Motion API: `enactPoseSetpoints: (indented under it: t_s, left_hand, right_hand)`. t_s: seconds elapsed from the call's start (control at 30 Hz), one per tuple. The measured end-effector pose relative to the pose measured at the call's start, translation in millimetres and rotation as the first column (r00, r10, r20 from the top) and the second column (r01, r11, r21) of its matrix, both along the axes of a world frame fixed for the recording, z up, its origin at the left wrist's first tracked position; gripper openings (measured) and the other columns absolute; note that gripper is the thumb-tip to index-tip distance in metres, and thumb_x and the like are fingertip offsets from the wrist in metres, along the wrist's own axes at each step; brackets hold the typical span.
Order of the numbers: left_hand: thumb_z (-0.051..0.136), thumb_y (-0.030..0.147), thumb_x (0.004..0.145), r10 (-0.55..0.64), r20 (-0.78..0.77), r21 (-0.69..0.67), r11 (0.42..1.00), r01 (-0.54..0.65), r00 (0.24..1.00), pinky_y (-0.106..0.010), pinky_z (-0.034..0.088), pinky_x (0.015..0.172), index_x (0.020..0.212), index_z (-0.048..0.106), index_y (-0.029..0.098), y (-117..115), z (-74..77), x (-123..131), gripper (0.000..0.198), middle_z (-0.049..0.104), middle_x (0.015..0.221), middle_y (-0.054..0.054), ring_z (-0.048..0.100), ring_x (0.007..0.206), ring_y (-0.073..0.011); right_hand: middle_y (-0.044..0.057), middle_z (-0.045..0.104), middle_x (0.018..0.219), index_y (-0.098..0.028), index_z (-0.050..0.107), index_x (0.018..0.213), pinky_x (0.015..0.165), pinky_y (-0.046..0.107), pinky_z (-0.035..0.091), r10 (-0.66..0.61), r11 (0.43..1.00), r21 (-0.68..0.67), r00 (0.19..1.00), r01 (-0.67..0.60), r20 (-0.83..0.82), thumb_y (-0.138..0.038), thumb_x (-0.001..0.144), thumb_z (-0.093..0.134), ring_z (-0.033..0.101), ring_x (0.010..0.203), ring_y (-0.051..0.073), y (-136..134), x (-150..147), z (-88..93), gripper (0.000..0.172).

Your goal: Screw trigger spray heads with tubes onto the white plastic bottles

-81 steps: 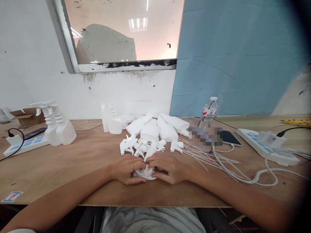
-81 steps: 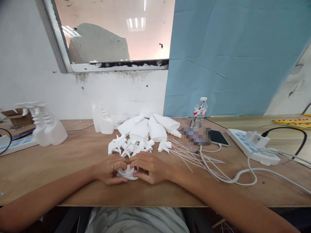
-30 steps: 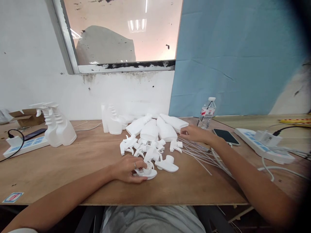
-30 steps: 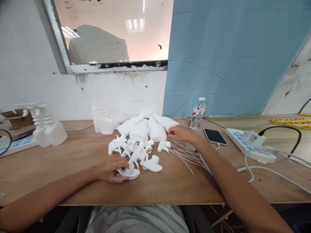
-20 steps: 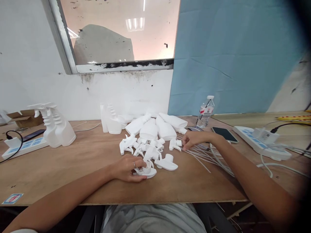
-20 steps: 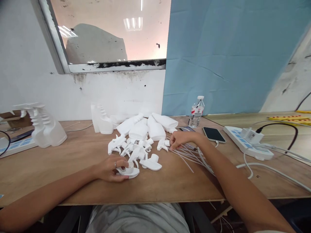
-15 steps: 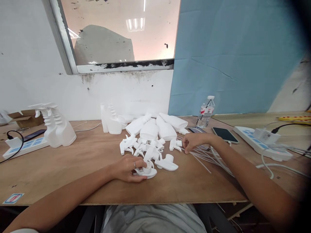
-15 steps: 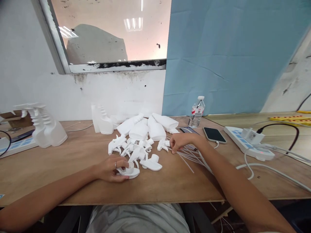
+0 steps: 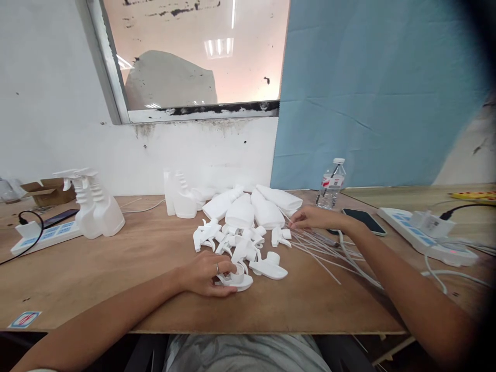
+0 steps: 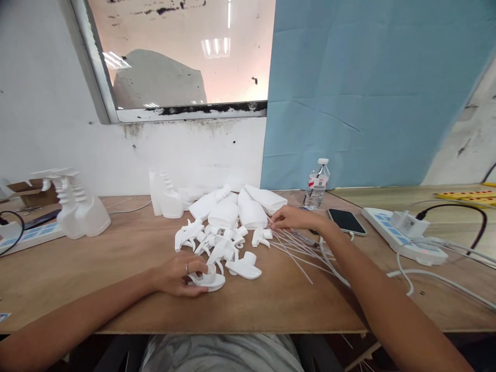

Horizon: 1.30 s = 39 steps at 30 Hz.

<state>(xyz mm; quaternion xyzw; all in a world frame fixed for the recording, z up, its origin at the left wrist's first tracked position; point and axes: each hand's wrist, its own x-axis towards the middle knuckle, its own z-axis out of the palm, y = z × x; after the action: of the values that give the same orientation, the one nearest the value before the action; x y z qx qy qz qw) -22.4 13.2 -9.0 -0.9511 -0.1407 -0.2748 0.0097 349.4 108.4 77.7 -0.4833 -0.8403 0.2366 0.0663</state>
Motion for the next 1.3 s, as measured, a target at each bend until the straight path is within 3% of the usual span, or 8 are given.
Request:
enactPoseSetpoints:
  t_s: [0.2,0.37,0.47,0.6,0.67,0.9,1.13,1.3]
  left_hand:
    - [0.062,0.047,0.083,0.09,-0.022,-0.13,0.987,-0.092,0.996,-0.023,0.043,0.064,0.104,0.05,0.02,-2.3,-2.6,-0.9,0.037,0.068,0.085,-0.002,0.063,0.071,-0.014]
    - [0.067,0.046,0.079,0.11,-0.043,-0.264,0.957,-0.117,0.993,-0.022,0.044,0.065,0.122,0.049,0.021,-5.1,1.4,-0.2,0.053,0.067,0.089,-0.002,0.062,0.072,-0.0137]
    - [0.068,0.044,0.078,0.113,-0.093,-0.325,0.936,-0.138,0.989,-0.022,0.045,0.067,0.128,0.048,0.022,-6.1,6.2,1.0,0.059,0.067,0.094,-0.002,0.062,0.075,-0.014]
    - [0.067,0.043,0.078,0.099,-0.095,-0.338,0.933,-0.126,0.991,-0.021,0.045,0.068,0.129,0.05,0.023,-6.7,9.0,2.9,0.058,0.067,0.099,-0.004,0.061,0.075,-0.014]
    - [0.066,0.045,0.078,0.115,-0.117,-0.344,0.927,-0.149,0.986,-0.02,0.043,0.063,0.129,0.051,0.023,-6.8,9.3,3.7,0.058,0.067,0.091,-0.002,0.059,0.069,-0.013]
    - [0.067,0.046,0.078,0.142,-0.156,-0.331,0.925,-0.187,0.977,-0.019,0.039,0.057,0.131,0.049,0.024,-7.3,9.3,4.3,0.06,0.062,0.073,0.003,0.054,0.058,-0.011]
    - [0.067,0.044,0.078,0.103,-0.113,-0.336,0.932,-0.135,0.988,-0.019,0.04,0.057,0.129,0.049,0.021,-4.5,4.7,3.0,0.059,0.066,0.08,0.001,0.056,0.06,-0.0113]
    - [0.064,0.046,0.079,0.092,-0.108,-0.317,0.94,-0.122,0.99,-0.019,0.041,0.058,0.129,0.049,0.021,-3.1,2.8,2.8,0.058,0.065,0.077,0.0,0.057,0.06,-0.0123]
  right_hand:
    - [0.001,0.067,0.078,-0.023,0.032,0.147,0.064,0.031,0.045,-0.138,0.874,0.405,0.937,0.267,-0.321,-0.038,0.081,0.054,0.055,0.057,0.016,-9.9,-7.8,11.8,0.072]
    - [0.006,0.065,0.081,-0.024,0.068,0.107,0.065,0.036,0.045,0.014,0.693,0.578,0.794,0.43,-0.608,-0.04,0.084,0.056,0.055,0.065,0.02,-21.2,-16.3,16.9,0.031]
    - [0.006,0.065,0.095,-0.028,0.068,0.097,0.06,0.034,0.045,0.134,0.761,0.472,0.603,0.446,-0.786,-0.04,0.084,0.059,0.059,0.074,0.02,-30.1,-24.7,21.1,0.02]
    - [0.004,0.065,0.101,-0.027,0.063,0.098,0.055,0.03,0.046,0.156,0.878,0.257,0.267,0.404,-0.951,-0.032,0.072,0.074,0.062,0.073,0.017,-36.6,-37.0,24.0,0.029]
    - [0.003,0.067,0.092,-0.024,0.062,0.09,0.052,0.027,0.045,0.102,0.886,0.187,0.214,0.424,-0.972,-0.035,0.073,0.075,0.061,0.067,0.015,-37.4,-45.6,20.1,0.025]
    - [0.003,0.064,0.071,-0.016,0.067,0.088,0.044,0.024,0.044,-0.028,0.998,-0.002,0.413,0.065,-0.91,-0.05,0.083,0.063,0.057,0.055,0.012,-55.5,-96.8,-20.2,0.034]
    - [0.003,0.067,0.066,-0.015,0.064,0.085,0.052,0.024,0.05,0.107,0.958,-0.056,0.534,-0.28,-0.839,-0.045,0.088,0.06,0.062,0.054,0.012,-86.8,-131.6,-48.3,0.031]
    - [0.004,0.068,0.071,-0.013,0.063,0.09,0.059,0.025,0.052,0.21,0.944,0.03,0.527,-0.33,-0.823,-0.04,0.093,0.054,0.066,0.062,0.013,-91.3,-135.3,-50.3,0.029]
